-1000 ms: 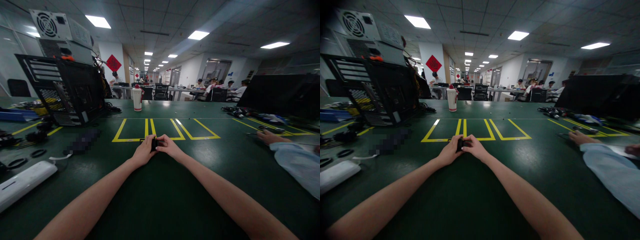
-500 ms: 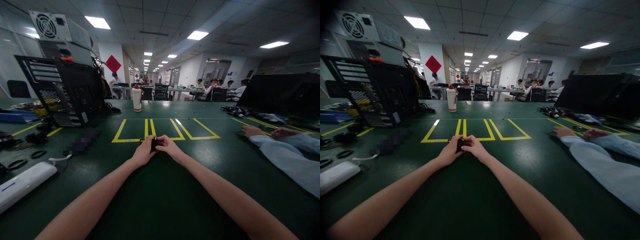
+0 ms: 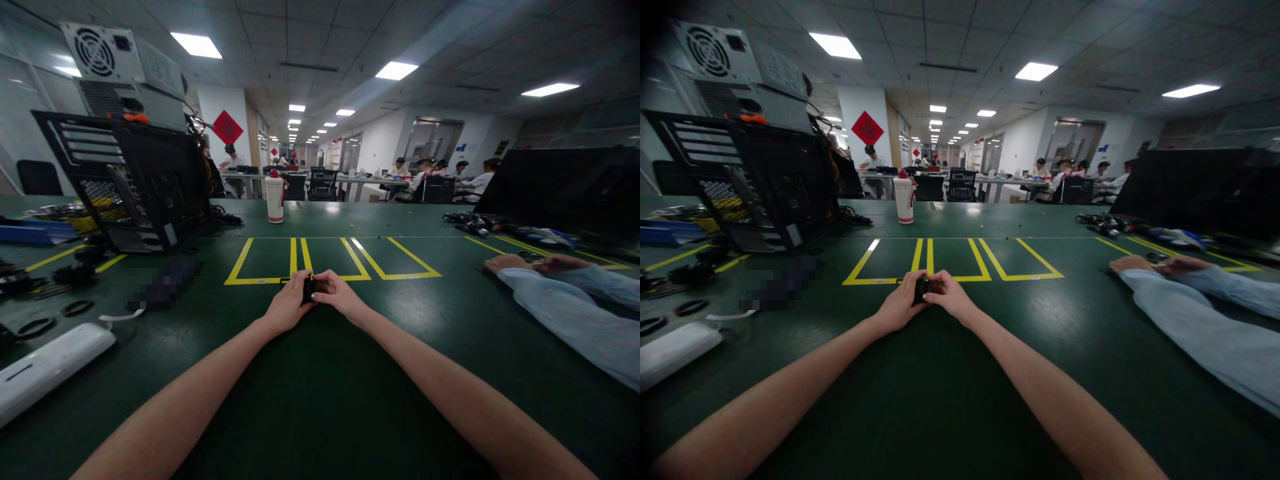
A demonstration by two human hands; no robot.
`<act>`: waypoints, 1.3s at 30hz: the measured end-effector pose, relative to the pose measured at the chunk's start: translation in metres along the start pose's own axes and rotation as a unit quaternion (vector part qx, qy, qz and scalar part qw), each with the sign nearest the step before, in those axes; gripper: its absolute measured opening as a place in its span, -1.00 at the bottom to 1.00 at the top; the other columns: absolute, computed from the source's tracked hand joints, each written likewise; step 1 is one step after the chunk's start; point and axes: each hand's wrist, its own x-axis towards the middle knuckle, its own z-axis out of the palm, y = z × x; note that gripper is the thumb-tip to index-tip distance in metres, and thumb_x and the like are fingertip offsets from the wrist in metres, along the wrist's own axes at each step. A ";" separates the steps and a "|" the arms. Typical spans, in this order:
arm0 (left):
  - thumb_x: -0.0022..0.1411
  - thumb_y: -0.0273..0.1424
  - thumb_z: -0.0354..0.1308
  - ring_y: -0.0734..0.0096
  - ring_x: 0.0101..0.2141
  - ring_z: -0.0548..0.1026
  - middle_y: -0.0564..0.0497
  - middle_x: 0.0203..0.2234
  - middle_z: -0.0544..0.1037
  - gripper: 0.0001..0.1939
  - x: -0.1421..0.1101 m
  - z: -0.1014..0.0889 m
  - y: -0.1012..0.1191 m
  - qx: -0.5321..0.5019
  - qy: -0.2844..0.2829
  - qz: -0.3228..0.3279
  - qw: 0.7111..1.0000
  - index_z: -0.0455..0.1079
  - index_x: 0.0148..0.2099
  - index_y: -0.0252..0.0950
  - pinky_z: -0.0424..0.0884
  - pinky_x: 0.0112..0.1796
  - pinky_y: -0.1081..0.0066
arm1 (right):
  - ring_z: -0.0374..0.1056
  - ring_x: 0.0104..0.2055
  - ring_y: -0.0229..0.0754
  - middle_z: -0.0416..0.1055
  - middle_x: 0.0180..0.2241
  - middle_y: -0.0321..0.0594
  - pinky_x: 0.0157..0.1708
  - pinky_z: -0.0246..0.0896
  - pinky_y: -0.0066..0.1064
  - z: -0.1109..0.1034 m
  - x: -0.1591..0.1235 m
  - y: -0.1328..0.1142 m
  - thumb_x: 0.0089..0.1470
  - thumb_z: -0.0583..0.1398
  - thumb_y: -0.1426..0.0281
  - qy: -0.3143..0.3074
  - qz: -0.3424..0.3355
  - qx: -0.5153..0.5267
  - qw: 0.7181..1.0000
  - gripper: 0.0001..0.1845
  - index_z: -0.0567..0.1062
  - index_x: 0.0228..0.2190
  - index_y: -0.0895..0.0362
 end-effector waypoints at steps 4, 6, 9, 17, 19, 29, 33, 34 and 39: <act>0.01 -0.42 0.11 0.15 -0.05 0.27 -0.09 -0.03 0.13 -0.39 0.001 0.003 -0.002 0.001 0.006 0.005 1.000 -0.12 0.06 -0.20 0.34 -0.18 0.15 | 0.26 -0.15 -0.24 0.31 -0.25 -0.29 -0.10 0.13 -0.29 0.001 -0.002 0.001 -0.21 0.22 0.38 0.008 -0.014 -0.001 1.000 -0.71 0.30 -0.35 0.09; 0.01 -0.42 0.11 0.16 -0.05 0.27 -0.09 -0.02 0.13 -0.38 0.001 0.004 -0.003 -0.002 0.007 0.005 1.000 -0.13 0.06 -0.19 0.33 -0.17 0.15 | 0.25 -0.15 -0.25 0.32 -0.27 -0.28 -0.08 0.11 -0.29 0.002 -0.001 0.000 -0.16 0.19 0.35 0.028 -0.022 -0.015 0.999 -0.74 0.32 -0.34 0.09; 0.01 -0.42 0.11 0.17 -0.06 0.28 -0.10 -0.02 0.13 -0.38 0.000 0.003 -0.004 -0.007 0.004 0.003 1.000 -0.12 0.06 -0.19 0.35 -0.20 0.17 | 0.24 -0.12 -0.24 0.32 -0.21 -0.25 -0.04 0.07 -0.27 0.001 0.000 -0.002 -0.15 0.19 0.37 0.039 -0.001 -0.018 0.999 -0.66 0.31 -0.24 0.08; 0.02 -0.42 0.10 0.16 -0.09 0.31 -0.09 -0.03 0.14 -0.39 0.001 0.001 -0.002 0.002 -0.003 -0.008 1.000 -0.12 0.07 -0.20 0.38 -0.24 0.19 | 0.24 -0.12 -0.23 0.31 -0.22 -0.26 -0.06 0.08 -0.26 0.001 -0.003 -0.008 -0.26 0.25 0.43 0.001 0.006 0.002 1.000 -0.65 0.30 -0.33 0.10; 0.01 -0.41 0.11 0.15 -0.09 0.30 -0.08 -0.03 0.14 -0.38 0.000 0.001 -0.001 0.004 -0.002 -0.009 1.000 -0.12 0.07 -0.20 0.38 -0.23 0.18 | 0.26 -0.16 -0.25 0.32 -0.27 -0.28 -0.07 0.09 -0.27 0.002 -0.004 -0.007 -0.21 0.22 0.39 0.026 0.002 -0.003 1.000 -0.73 0.31 -0.37 0.11; 0.00 -0.42 0.13 0.15 -0.06 0.28 -0.07 -0.02 0.13 -0.36 0.000 0.000 -0.001 0.003 -0.010 -0.017 1.000 -0.13 0.07 -0.19 0.36 -0.20 0.18 | 0.25 -0.09 -0.23 0.34 -0.15 -0.20 -0.02 0.07 -0.27 -0.009 0.006 0.012 -0.09 0.11 0.47 0.014 0.017 -0.094 0.995 -0.66 0.33 -0.18 0.12; -0.01 -0.42 0.13 0.19 -0.04 0.26 -0.06 -0.01 0.13 -0.35 0.002 0.001 -0.001 0.005 -0.010 -0.016 1.000 -0.13 0.07 -0.19 0.32 -0.15 0.22 | 0.23 -0.07 -0.22 0.35 -0.14 -0.18 0.01 0.01 -0.26 -0.016 0.010 0.023 -0.06 0.04 0.52 0.064 -0.007 -0.248 0.966 -0.68 0.35 -0.19 0.14; -0.01 -0.42 0.13 0.20 -0.05 0.26 -0.06 -0.01 0.12 -0.35 0.002 0.001 -0.001 0.007 -0.013 -0.018 1.000 -0.13 0.07 -0.18 0.31 -0.14 0.23 | 0.23 -0.07 -0.21 0.34 -0.14 -0.17 0.01 0.01 -0.25 -0.017 0.009 0.023 -0.03 0.02 0.48 0.074 -0.016 -0.285 0.955 -0.70 0.36 -0.19 0.14; 0.03 -0.33 0.09 0.17 -0.10 0.31 -0.08 0.01 0.12 -0.36 0.005 -0.003 -0.008 0.018 -0.037 -0.065 0.997 -0.16 0.10 -0.19 0.35 -0.23 0.24 | 0.22 -0.08 -0.16 0.31 -0.11 -0.16 -0.07 0.08 -0.23 -0.018 0.000 0.011 -0.07 0.10 0.25 0.020 -0.030 -0.371 0.928 -0.57 0.30 -0.12 0.11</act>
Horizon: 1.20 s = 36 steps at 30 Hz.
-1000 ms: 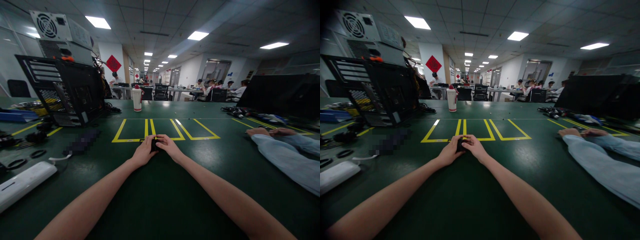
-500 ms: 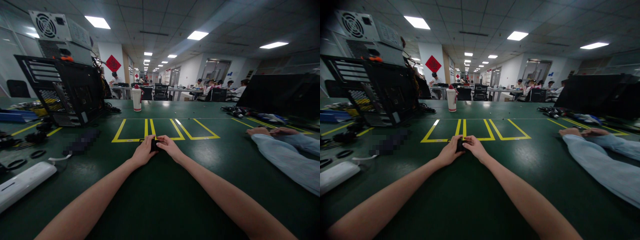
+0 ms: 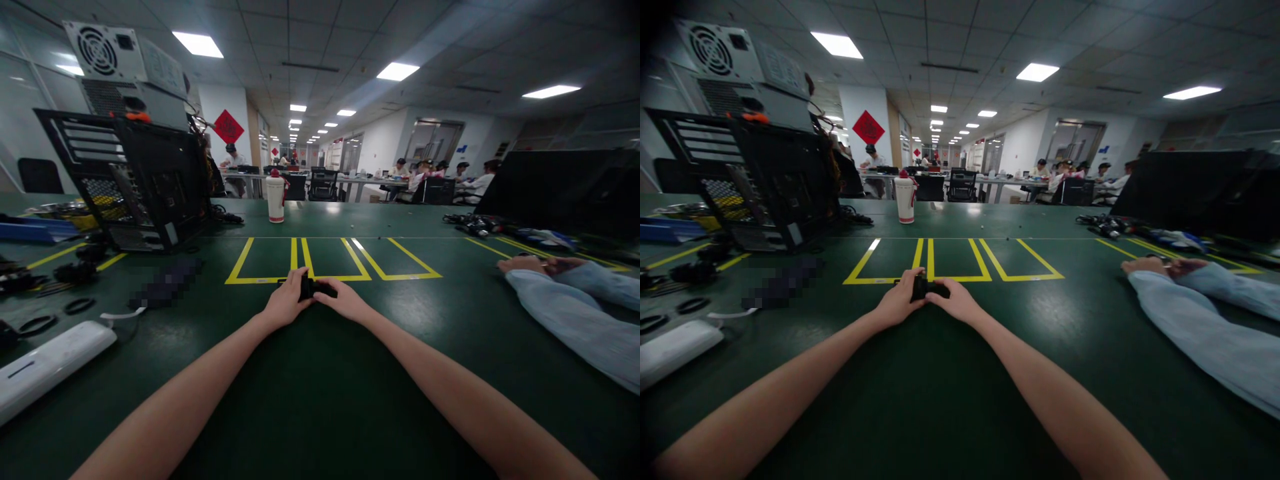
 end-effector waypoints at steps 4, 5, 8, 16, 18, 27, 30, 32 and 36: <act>0.01 -0.22 0.09 0.10 -0.07 0.29 -0.15 0.04 0.09 -0.33 0.006 -0.013 -0.019 -0.022 -0.049 -0.081 0.995 -0.14 0.10 -0.24 0.32 -0.20 0.23 | 0.20 -0.06 -0.16 0.29 -0.11 -0.19 -0.06 0.06 -0.23 -0.003 -0.003 -0.003 -0.15 0.18 0.28 -0.017 -0.001 -0.036 0.999 -0.54 0.31 -0.14 0.09; 0.01 -0.20 0.09 0.10 -0.06 0.27 -0.16 0.05 0.09 -0.32 0.007 -0.017 -0.023 -0.037 -0.065 -0.092 0.993 -0.13 0.10 -0.26 0.30 -0.18 0.23 | 0.19 -0.06 -0.17 0.28 -0.11 -0.20 -0.06 0.06 -0.23 -0.004 -0.003 -0.002 -0.14 0.17 0.29 -0.013 0.005 -0.040 0.999 -0.56 0.31 -0.15 0.09; -0.02 -0.19 0.11 0.11 -0.03 0.25 -0.15 0.05 0.11 -0.29 0.007 -0.029 -0.033 -0.088 -0.114 -0.101 0.984 -0.13 0.10 -0.24 0.26 -0.11 0.22 | 0.19 -0.06 -0.18 0.27 -0.11 -0.19 -0.08 0.09 -0.26 -0.008 -0.002 0.005 -0.12 0.16 0.31 0.008 0.034 -0.048 0.998 -0.55 0.28 -0.13 0.10; -0.03 -0.21 0.11 0.12 -0.05 0.27 -0.16 0.03 0.14 -0.26 -0.006 -0.045 -0.040 -0.139 -0.152 -0.115 0.972 -0.18 0.13 -0.21 0.27 -0.12 0.22 | 0.20 -0.05 -0.17 0.26 -0.11 -0.18 -0.08 0.10 -0.25 -0.029 -0.003 0.030 -0.14 0.17 0.30 0.059 0.098 -0.065 0.991 -0.53 0.26 -0.13 0.12; -0.02 -0.20 0.10 0.12 -0.04 0.26 -0.15 0.03 0.14 -0.26 -0.012 -0.048 -0.044 -0.147 -0.158 -0.114 0.970 -0.19 0.13 -0.20 0.27 -0.12 0.22 | 0.20 -0.05 -0.17 0.26 -0.10 -0.18 -0.08 0.10 -0.25 -0.030 -0.004 0.032 -0.14 0.17 0.30 0.059 0.099 -0.063 0.991 -0.53 0.25 -0.13 0.12; -0.02 -0.19 0.10 0.10 -0.03 0.24 -0.16 0.03 0.15 -0.27 -0.033 -0.056 -0.049 -0.144 -0.144 -0.097 0.974 -0.17 0.13 -0.21 0.22 -0.08 0.17 | 0.18 -0.02 -0.12 0.24 -0.06 -0.16 -0.05 0.08 -0.24 -0.030 -0.012 0.025 -0.15 0.16 0.23 0.060 0.103 -0.071 0.990 -0.45 0.21 -0.08 0.11; -0.02 -0.20 0.10 0.10 -0.04 0.26 -0.17 0.02 0.16 -0.27 -0.033 -0.054 -0.051 -0.149 -0.134 -0.091 0.976 -0.17 0.13 -0.21 0.24 -0.10 0.17 | 0.12 0.03 -0.09 0.18 -0.01 -0.14 -0.02 0.05 -0.23 -0.028 -0.017 0.020 -0.17 0.14 0.16 0.071 0.109 -0.089 0.988 -0.35 0.15 -0.03 0.11; -0.01 -0.20 0.10 0.12 -0.05 0.27 -0.17 0.01 0.17 -0.28 -0.033 -0.053 -0.052 -0.153 -0.132 -0.087 0.976 -0.17 0.13 -0.20 0.25 -0.10 0.19 | 0.11 0.04 -0.08 0.17 0.01 -0.13 -0.01 0.04 -0.24 -0.027 -0.022 0.017 -0.16 0.13 0.14 0.077 0.112 -0.102 0.985 -0.34 0.13 -0.02 0.11; -0.01 -0.22 0.10 0.14 -0.05 0.27 -0.15 0.01 0.17 -0.29 -0.038 -0.056 -0.049 -0.152 -0.134 -0.090 0.975 -0.15 0.12 -0.20 0.25 -0.11 0.21 | 0.11 0.04 -0.08 0.16 0.01 -0.12 -0.01 0.04 -0.25 -0.028 -0.032 0.013 -0.15 0.12 0.13 0.077 0.118 -0.126 0.982 -0.34 0.14 -0.02 0.12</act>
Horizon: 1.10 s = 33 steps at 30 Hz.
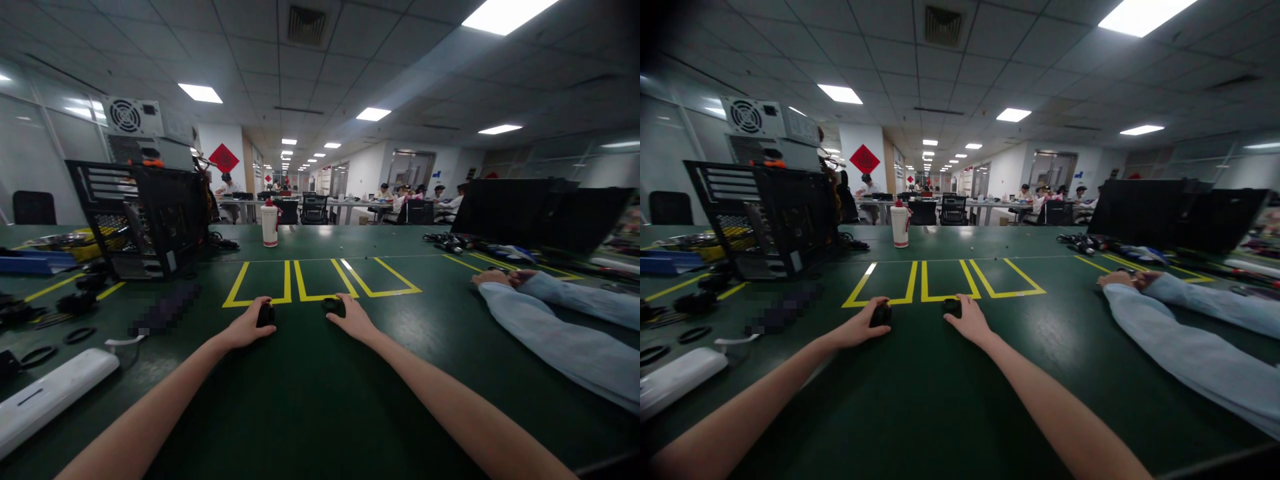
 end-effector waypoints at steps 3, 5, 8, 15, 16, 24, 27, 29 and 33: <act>0.00 -0.22 0.09 0.15 -0.05 0.27 -0.14 0.02 0.16 -0.30 -0.009 -0.001 0.004 0.004 -0.004 -0.003 1.000 -0.16 0.13 -0.20 0.27 -0.12 0.23 | 0.08 0.06 -0.06 0.14 0.02 -0.11 -0.01 0.03 -0.22 -0.003 -0.003 -0.002 -0.14 0.10 0.10 -0.007 -0.003 -0.008 1.000 -0.33 0.13 -0.01 0.13; 0.01 -0.23 0.08 0.16 -0.05 0.28 -0.13 0.03 0.16 -0.31 -0.014 -0.001 0.007 0.005 0.001 -0.010 1.000 -0.16 0.13 -0.20 0.29 -0.14 0.24 | 0.07 0.07 -0.04 0.15 0.02 -0.10 0.01 0.01 -0.19 -0.003 -0.003 -0.006 -0.12 0.09 0.09 -0.016 -0.011 -0.011 1.000 -0.34 0.14 -0.01 0.13; 0.02 -0.26 0.07 0.15 -0.06 0.29 -0.15 0.03 0.15 -0.31 -0.019 0.002 0.012 0.013 0.018 -0.026 0.999 -0.18 0.13 -0.21 0.33 -0.18 0.24 | 0.07 0.07 -0.04 0.16 0.02 -0.13 0.02 -0.01 -0.16 -0.001 -0.008 -0.022 -0.10 0.09 0.12 -0.042 -0.033 -0.005 0.999 -0.38 0.16 -0.01 0.10; 0.00 -0.32 0.09 0.20 -0.03 0.26 -0.09 0.02 0.18 -0.28 -0.028 0.013 0.025 0.038 0.012 0.016 0.999 -0.21 0.15 -0.14 0.25 -0.09 0.24 | -0.09 0.16 -0.04 -0.06 0.14 -0.20 0.09 -0.11 -0.17 0.007 -0.047 -0.055 -0.11 0.09 0.11 -0.089 -0.068 0.026 0.993 -0.31 0.05 0.05 0.03; 0.00 -0.33 0.09 0.21 -0.03 0.26 -0.08 0.01 0.18 -0.28 -0.030 0.014 0.026 0.045 0.009 0.021 0.999 -0.20 0.15 -0.13 0.24 -0.09 0.25 | -0.10 0.16 -0.04 -0.10 0.15 -0.20 0.09 -0.11 -0.18 0.004 -0.054 -0.053 -0.12 0.09 0.11 -0.090 -0.064 0.027 0.993 -0.30 0.04 0.06 0.03; -0.03 -0.36 0.08 0.24 -0.24 0.39 -0.03 -0.04 0.20 -0.25 -0.005 0.013 0.065 0.252 -0.037 0.049 0.966 -0.20 0.15 0.03 0.34 -0.30 0.32 | 0.01 0.12 -0.11 -0.04 0.12 -0.21 0.08 -0.05 -0.24 -0.058 -0.092 -0.004 -0.06 0.05 0.16 -0.097 -0.006 0.022 0.995 -0.52 0.24 -0.07 0.04; -0.09 -0.36 0.14 0.14 -0.24 0.38 -0.03 -0.08 0.24 -0.22 0.017 0.020 0.093 0.378 -0.100 0.098 0.915 -0.15 0.14 0.10 0.32 -0.29 0.22 | 0.12 0.05 -0.15 0.10 0.02 -0.16 0.01 0.07 -0.30 -0.072 -0.093 0.007 -0.06 0.06 0.21 -0.078 0.027 0.057 0.995 -0.56 0.25 -0.11 0.07; -0.11 -0.36 0.17 0.04 -0.21 0.36 -0.07 -0.09 0.25 -0.24 0.030 0.027 0.105 0.433 -0.125 0.120 0.884 -0.07 0.11 0.11 0.29 -0.27 0.12 | 0.21 -0.03 -0.19 0.15 -0.03 -0.15 -0.06 0.16 -0.36 -0.076 -0.090 0.010 -0.04 0.05 0.24 -0.069 0.037 0.091 0.993 -0.59 0.24 -0.11 0.08; -0.09 -0.30 0.17 -0.04 -0.19 0.34 -0.12 -0.05 0.22 -0.35 0.041 0.035 0.111 0.443 -0.138 0.134 0.876 0.06 0.08 0.08 0.25 -0.25 0.04 | 0.30 -0.13 -0.21 0.17 -0.06 -0.17 -0.14 0.22 -0.38 -0.076 -0.086 0.010 -0.05 0.06 0.26 -0.065 0.028 0.111 0.991 -0.62 0.25 -0.13 0.05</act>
